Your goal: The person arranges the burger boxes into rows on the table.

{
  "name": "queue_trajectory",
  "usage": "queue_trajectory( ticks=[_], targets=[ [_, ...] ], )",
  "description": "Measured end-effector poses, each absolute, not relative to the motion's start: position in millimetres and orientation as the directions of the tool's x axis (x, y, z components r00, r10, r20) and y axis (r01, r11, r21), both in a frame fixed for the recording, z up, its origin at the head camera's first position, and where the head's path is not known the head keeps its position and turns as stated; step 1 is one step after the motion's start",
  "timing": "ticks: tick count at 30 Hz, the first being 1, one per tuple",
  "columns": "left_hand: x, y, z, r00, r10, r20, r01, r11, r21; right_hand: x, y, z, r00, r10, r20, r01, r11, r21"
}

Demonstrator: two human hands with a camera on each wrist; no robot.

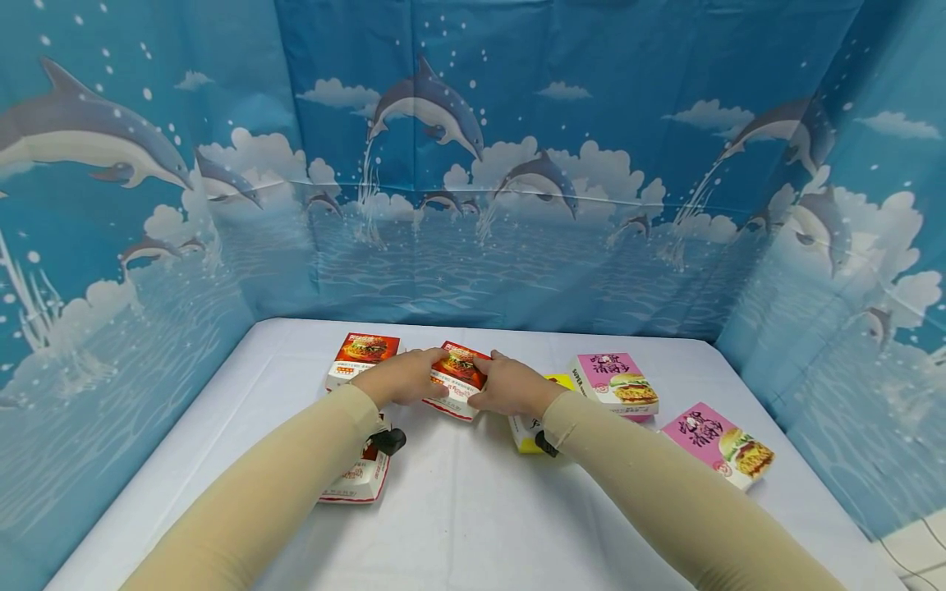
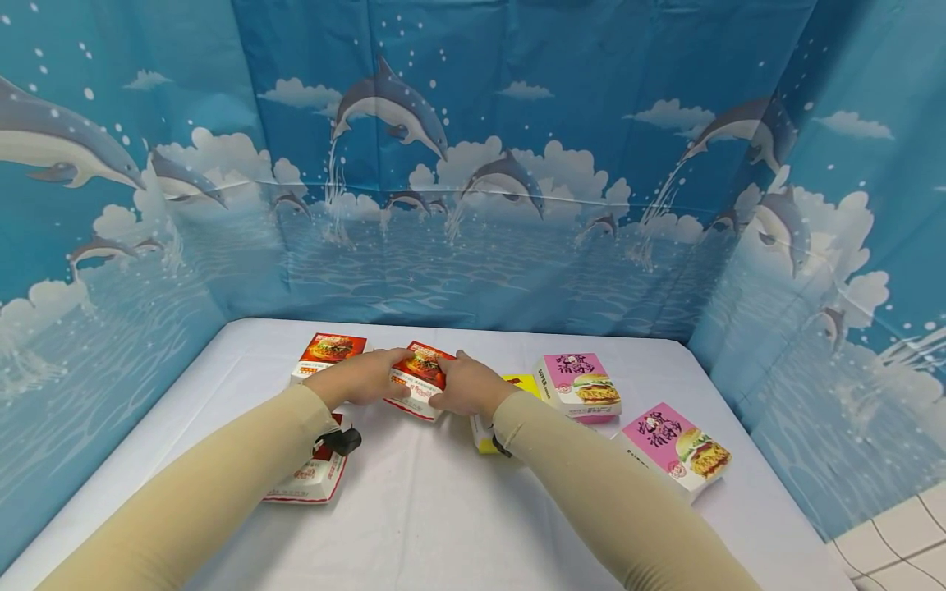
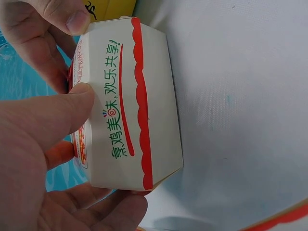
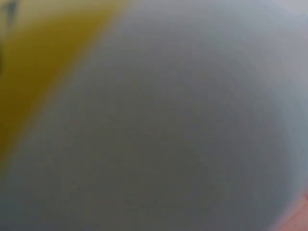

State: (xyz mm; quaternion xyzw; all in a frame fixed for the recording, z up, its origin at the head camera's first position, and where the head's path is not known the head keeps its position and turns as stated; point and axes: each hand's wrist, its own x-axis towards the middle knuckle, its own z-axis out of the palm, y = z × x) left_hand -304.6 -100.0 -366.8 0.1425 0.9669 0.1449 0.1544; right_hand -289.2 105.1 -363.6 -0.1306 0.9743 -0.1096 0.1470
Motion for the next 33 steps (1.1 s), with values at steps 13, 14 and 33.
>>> queue_trajectory(
  ticks=[13,14,33],
  targets=[
    [-304.5,-101.5,-366.8,-0.91,0.331,-0.25,0.244,0.915,0.321,-290.6,105.1,-363.3,-0.922,-0.289,-0.257,-0.23,0.944,-0.235],
    [-304.2,-101.7,-366.7,-0.91,0.332,-0.249,0.246,0.915,0.321,-290.7,105.2,-363.4,-0.922,-0.29,-0.256,-0.232,0.945,-0.233],
    [-300.0,-102.6,-362.7,-0.909,0.336,-0.248,0.251,0.914,0.318,-290.7,106.7,-365.3,-0.929,-0.302,-0.212,-0.258,0.943,-0.211]
  ],
)
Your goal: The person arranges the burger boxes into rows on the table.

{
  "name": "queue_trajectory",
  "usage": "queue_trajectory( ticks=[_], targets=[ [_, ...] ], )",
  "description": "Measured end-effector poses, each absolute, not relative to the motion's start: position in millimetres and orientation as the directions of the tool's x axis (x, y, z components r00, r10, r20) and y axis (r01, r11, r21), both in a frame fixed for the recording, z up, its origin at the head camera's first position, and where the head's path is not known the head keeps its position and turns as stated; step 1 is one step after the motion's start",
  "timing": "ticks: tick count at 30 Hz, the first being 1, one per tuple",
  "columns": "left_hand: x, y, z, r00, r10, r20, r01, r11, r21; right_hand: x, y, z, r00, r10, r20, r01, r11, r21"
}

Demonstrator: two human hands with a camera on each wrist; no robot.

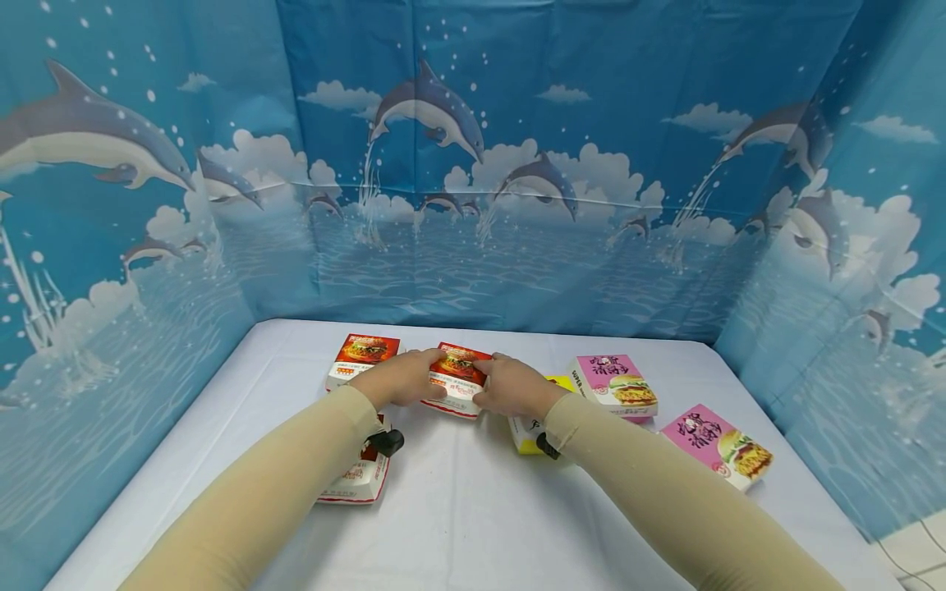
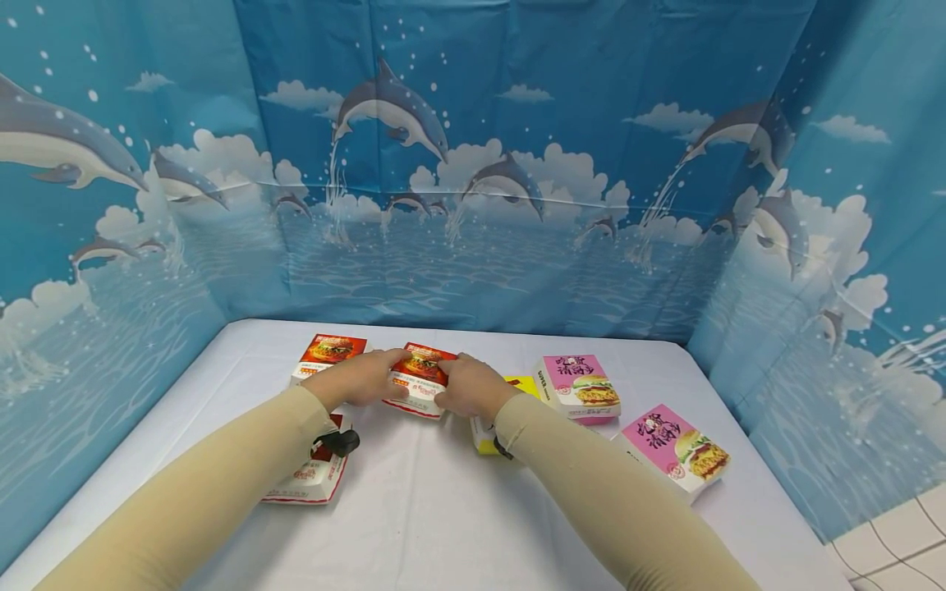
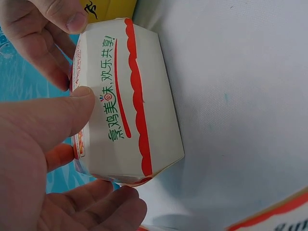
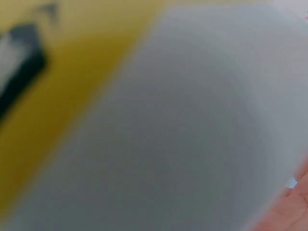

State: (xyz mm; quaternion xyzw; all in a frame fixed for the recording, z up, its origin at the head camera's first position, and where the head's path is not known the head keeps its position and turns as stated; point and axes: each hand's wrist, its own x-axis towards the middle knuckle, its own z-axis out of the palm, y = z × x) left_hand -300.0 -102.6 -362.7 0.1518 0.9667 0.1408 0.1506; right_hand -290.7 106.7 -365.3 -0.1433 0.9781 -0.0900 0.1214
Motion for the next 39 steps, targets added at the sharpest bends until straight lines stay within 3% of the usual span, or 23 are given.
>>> queue_trajectory(
  ticks=[39],
  targets=[
    [-300.2,-104.8,-365.6,-0.925,0.305,-0.224,0.225,0.919,0.324,-289.1,109.6,-364.0,-0.927,-0.295,-0.231,-0.254,0.948,-0.193]
  ],
)
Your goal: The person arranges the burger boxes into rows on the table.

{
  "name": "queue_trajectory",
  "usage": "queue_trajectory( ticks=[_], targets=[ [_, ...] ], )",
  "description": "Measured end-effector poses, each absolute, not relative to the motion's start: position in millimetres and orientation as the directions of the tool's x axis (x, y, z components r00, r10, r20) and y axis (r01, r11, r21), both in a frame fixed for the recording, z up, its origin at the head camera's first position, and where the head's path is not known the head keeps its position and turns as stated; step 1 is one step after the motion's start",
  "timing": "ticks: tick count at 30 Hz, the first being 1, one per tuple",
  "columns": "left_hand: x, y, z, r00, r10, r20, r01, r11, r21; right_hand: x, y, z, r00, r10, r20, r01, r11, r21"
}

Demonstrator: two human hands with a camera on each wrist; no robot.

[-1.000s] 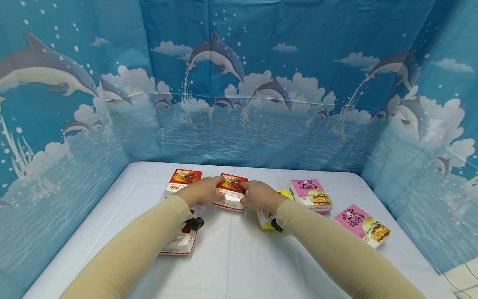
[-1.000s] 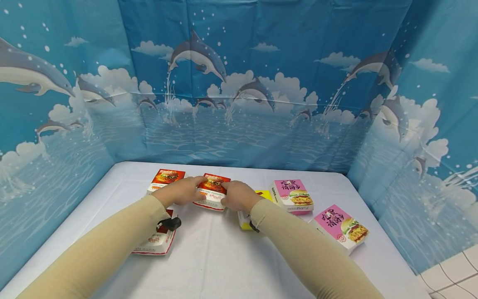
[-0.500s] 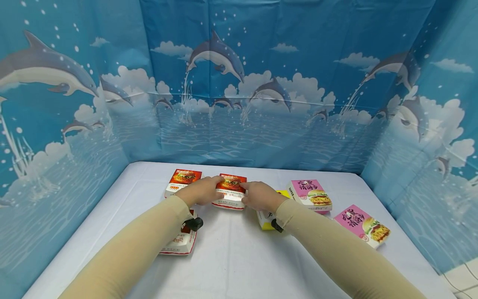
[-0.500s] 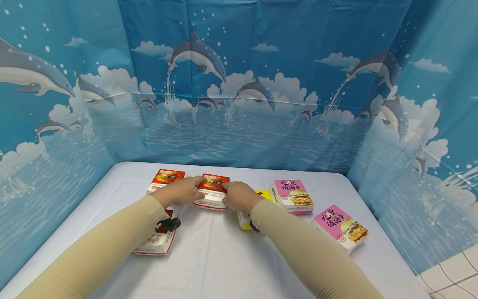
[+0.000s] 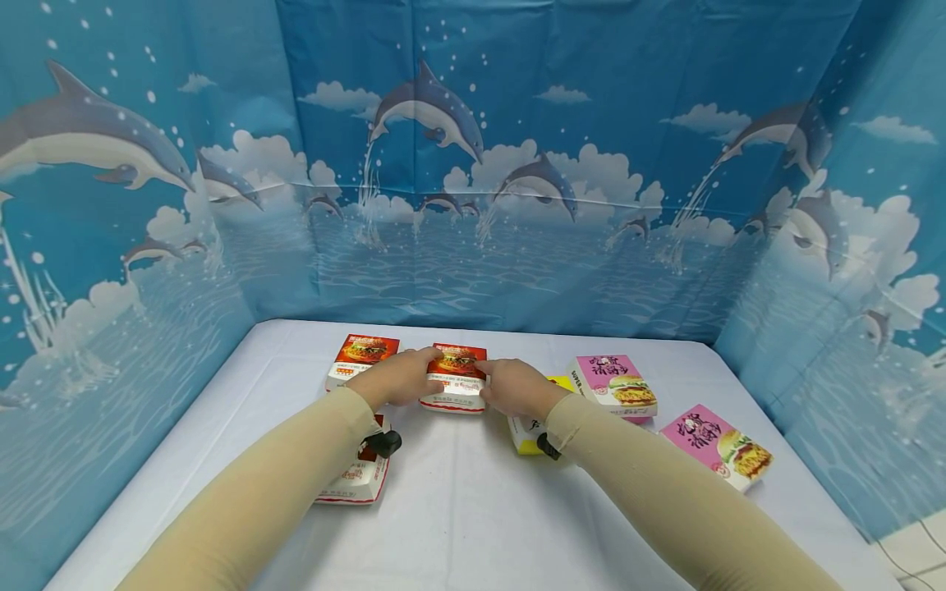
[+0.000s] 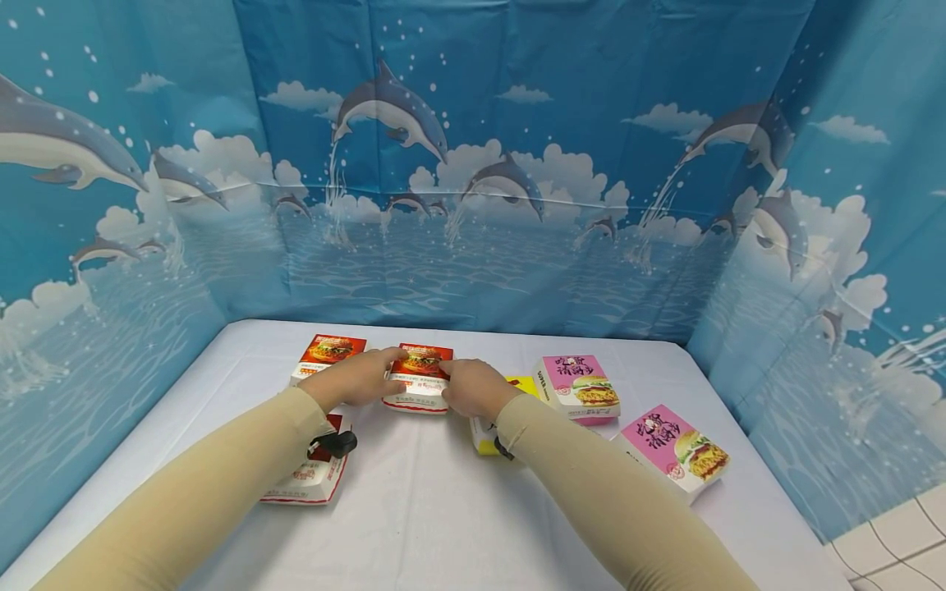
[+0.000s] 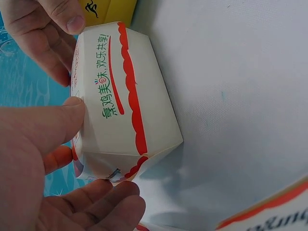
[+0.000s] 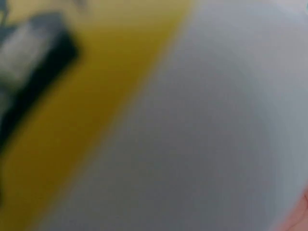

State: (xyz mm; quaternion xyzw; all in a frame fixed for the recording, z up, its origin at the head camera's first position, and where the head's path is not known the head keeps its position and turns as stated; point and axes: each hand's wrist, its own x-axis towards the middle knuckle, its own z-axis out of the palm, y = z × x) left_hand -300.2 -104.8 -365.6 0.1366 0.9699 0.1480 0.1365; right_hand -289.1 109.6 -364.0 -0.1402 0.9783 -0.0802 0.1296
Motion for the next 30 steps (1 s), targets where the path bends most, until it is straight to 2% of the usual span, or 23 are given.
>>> queue_trajectory(
  ticks=[30],
  targets=[
    [-300.6,-105.8,-365.4,-0.926,0.317,-0.207,0.24,0.914,0.326,-284.4,109.1,-359.8,-0.924,-0.286,-0.252,-0.24,0.95,-0.2]
  ],
)
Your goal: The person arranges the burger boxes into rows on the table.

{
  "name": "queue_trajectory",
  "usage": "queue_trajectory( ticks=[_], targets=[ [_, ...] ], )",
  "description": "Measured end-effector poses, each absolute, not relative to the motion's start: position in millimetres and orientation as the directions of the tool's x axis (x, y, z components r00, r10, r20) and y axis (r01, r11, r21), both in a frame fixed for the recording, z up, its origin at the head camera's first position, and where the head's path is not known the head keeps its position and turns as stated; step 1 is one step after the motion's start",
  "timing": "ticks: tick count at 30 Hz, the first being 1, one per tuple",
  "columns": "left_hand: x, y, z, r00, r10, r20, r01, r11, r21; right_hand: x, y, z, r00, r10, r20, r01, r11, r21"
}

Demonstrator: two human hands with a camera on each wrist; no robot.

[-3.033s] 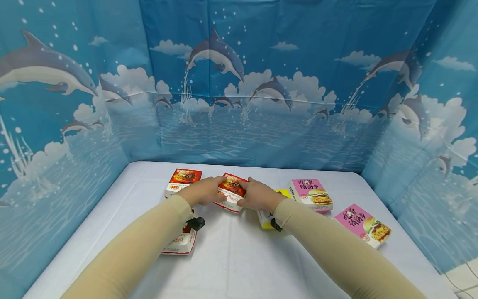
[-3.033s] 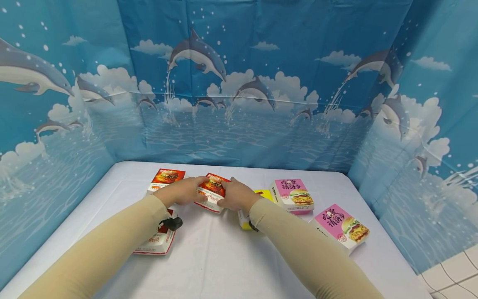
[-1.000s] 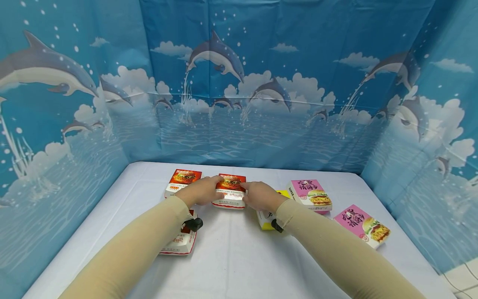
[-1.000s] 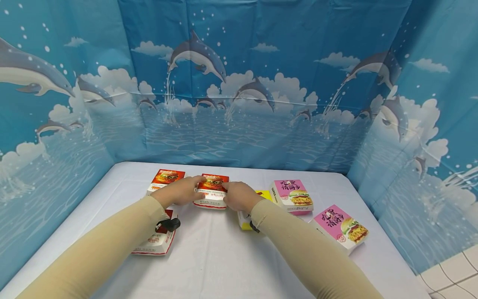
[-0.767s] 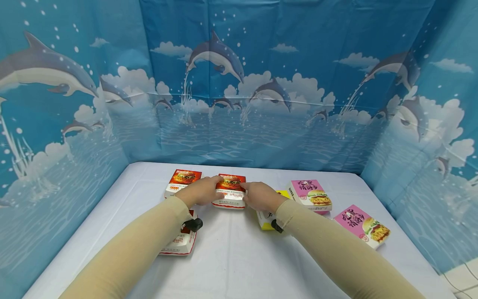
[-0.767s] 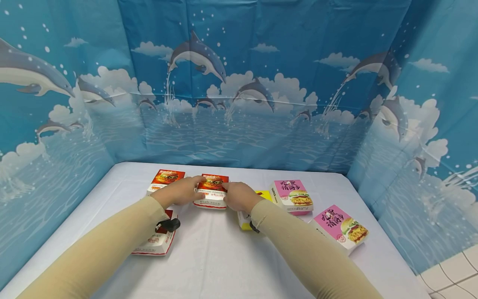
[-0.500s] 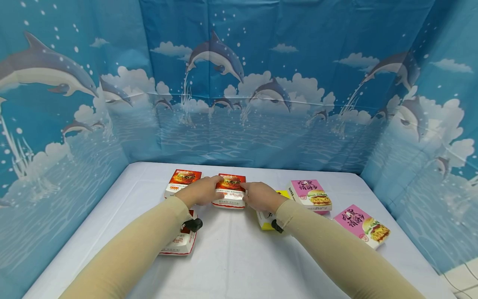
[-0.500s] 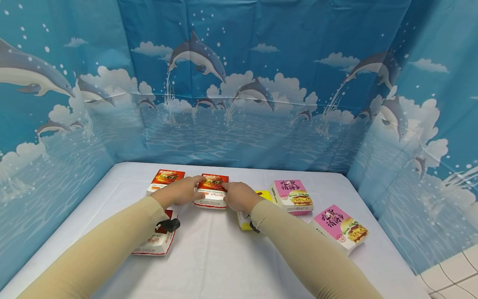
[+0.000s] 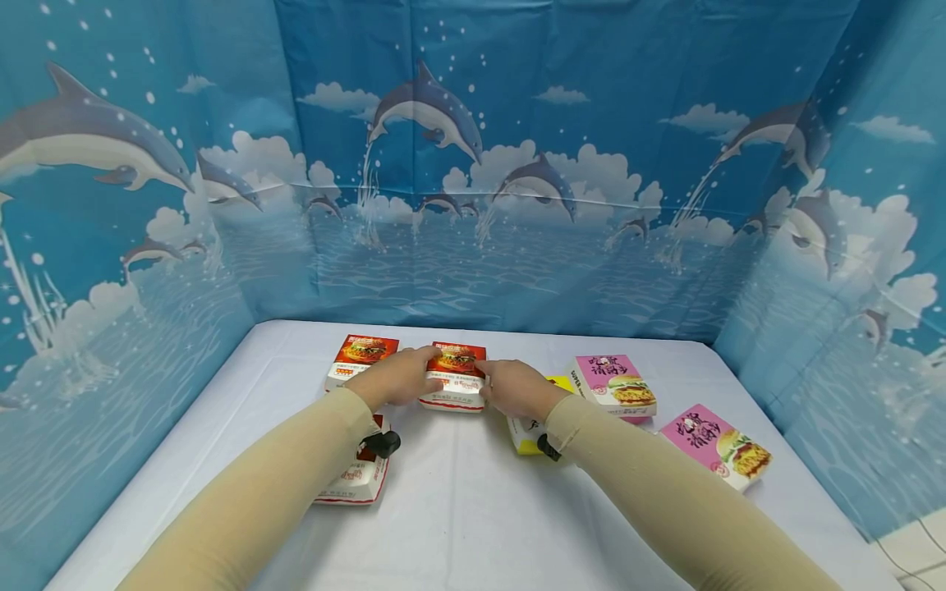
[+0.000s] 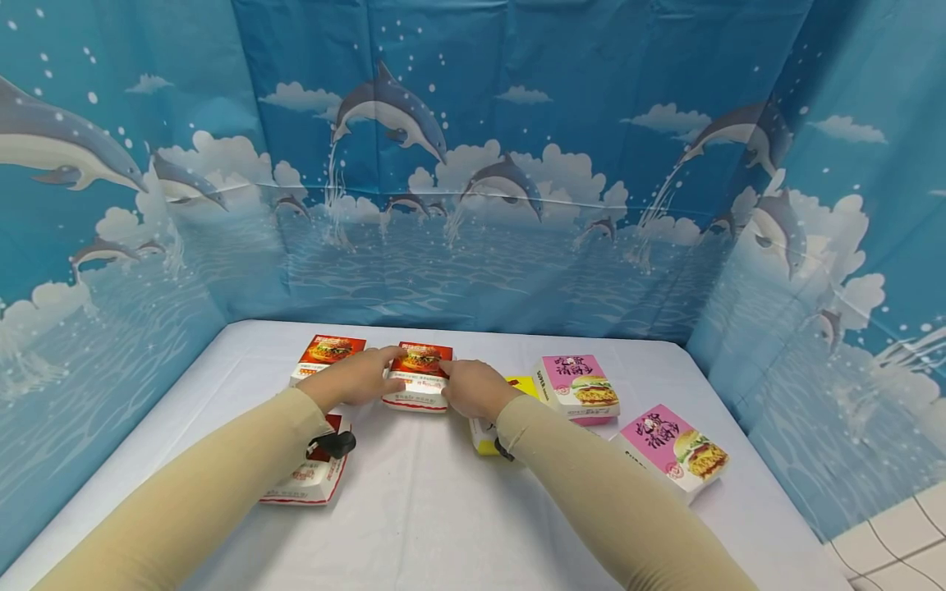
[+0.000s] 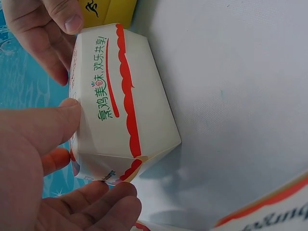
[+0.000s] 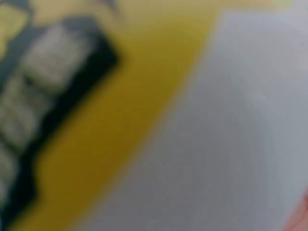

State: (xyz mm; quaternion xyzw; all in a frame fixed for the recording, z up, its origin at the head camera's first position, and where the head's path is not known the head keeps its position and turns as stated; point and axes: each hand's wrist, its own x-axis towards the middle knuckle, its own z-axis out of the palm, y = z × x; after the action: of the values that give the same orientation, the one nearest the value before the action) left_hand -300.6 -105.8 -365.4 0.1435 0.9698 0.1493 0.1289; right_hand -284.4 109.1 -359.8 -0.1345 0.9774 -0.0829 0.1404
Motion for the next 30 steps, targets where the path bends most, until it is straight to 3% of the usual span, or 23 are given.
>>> queue_trajectory(
  ticks=[14,30],
  targets=[
    [-299.1,-111.9,-357.2,-0.937,0.296,-0.184,0.212,0.903,0.374,-276.2,119.3,-350.3,-0.934,-0.255,-0.251,-0.186,0.945,-0.268],
    [-279.0,-93.1,-332.9,-0.953,0.288,-0.091,0.218,0.864,0.455,-266.8,155.4,-334.1,-0.943,-0.291,-0.159,-0.22,0.908,-0.357]
  ],
)
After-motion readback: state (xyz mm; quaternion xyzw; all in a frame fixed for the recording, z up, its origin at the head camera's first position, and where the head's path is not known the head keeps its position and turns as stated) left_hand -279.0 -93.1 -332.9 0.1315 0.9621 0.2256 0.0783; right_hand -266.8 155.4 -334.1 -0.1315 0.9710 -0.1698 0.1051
